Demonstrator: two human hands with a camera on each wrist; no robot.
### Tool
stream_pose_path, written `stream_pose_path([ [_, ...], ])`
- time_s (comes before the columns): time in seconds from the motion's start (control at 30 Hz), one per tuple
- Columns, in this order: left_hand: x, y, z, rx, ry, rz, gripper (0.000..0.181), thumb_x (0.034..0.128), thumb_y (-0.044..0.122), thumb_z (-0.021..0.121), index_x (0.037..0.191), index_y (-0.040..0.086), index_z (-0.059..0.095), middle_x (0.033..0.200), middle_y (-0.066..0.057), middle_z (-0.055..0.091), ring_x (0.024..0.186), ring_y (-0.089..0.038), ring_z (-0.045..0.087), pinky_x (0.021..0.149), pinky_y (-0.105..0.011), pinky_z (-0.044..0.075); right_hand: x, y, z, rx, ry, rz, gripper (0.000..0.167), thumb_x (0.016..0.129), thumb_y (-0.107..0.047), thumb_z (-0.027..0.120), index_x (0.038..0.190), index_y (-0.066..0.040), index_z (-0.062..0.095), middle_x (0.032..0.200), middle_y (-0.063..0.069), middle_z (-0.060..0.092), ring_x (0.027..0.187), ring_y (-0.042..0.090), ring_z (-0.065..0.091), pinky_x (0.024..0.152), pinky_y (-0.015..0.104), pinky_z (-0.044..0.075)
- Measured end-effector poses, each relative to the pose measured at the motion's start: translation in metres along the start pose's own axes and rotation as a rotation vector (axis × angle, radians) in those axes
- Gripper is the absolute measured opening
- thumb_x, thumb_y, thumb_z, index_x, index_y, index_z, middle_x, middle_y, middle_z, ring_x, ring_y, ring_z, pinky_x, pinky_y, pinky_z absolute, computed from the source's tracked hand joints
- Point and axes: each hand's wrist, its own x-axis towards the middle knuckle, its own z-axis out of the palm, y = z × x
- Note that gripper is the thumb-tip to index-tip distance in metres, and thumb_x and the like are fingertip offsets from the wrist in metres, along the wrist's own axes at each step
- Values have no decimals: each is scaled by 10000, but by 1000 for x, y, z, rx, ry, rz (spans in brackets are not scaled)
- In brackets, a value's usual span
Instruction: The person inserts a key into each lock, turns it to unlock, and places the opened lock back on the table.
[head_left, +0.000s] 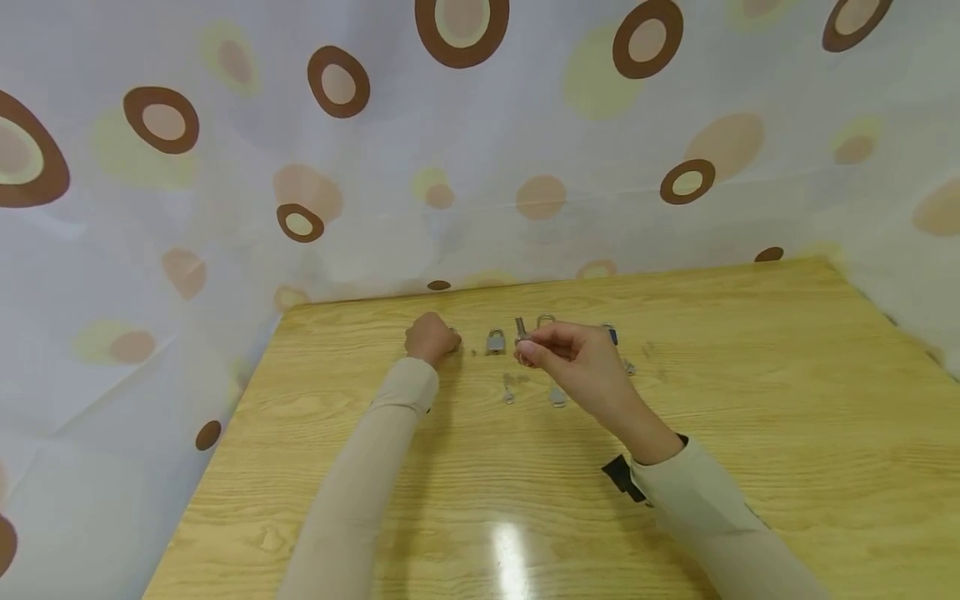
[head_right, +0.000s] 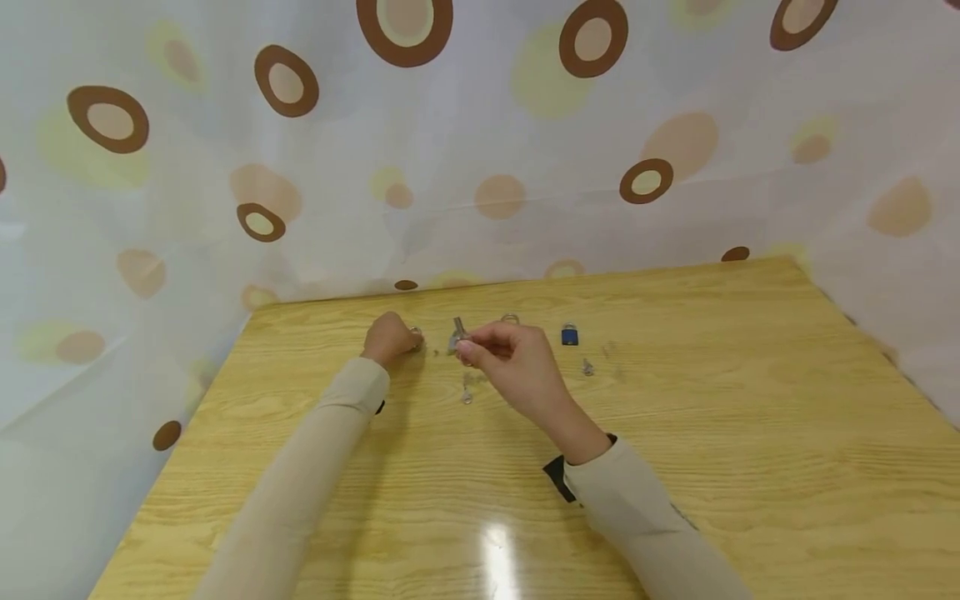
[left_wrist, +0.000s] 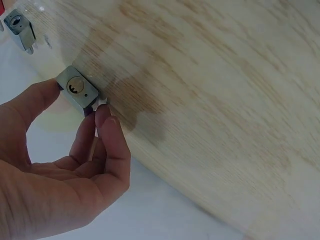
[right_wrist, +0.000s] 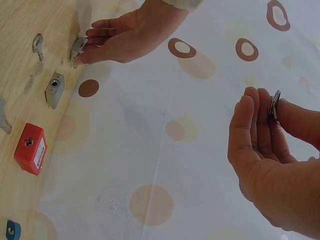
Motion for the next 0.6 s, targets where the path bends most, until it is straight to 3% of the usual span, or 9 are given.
stream_pose_path([
  [0.23, -3, -2, 1, -22, 21, 26, 259, 888, 129, 637, 659, 100, 520, 635, -18, 475, 614, -175, 443, 588, -320, 410, 1, 0, 3, -23, 4, 8, 169, 930, -139, 647, 1010, -2, 705, 948, 116, 704, 892, 236, 685, 778, 281, 555],
  [0.4, 2, -1, 5, -21, 19, 57, 140, 864, 124, 685, 777, 31, 628, 736, -63, 577, 657, -181, 491, 671, -346, 500, 0, -1, 2, -29, 7, 21, 191, 930, -152, 648, 1019, 9, 700, 952, 115, 707, 900, 240, 686, 782, 277, 553],
  [0.6, 1, 1, 7, -39, 17, 65, 155, 844, 126, 732, 824, -8, 656, 821, -120, 638, 700, -200, 526, 751, -375, 532, 0, -1, 1, -33, -2, 19, 201, 934, -161, 644, 1022, 11, 698, 956, 118, 708, 910, 258, 683, 786, 273, 551],
])
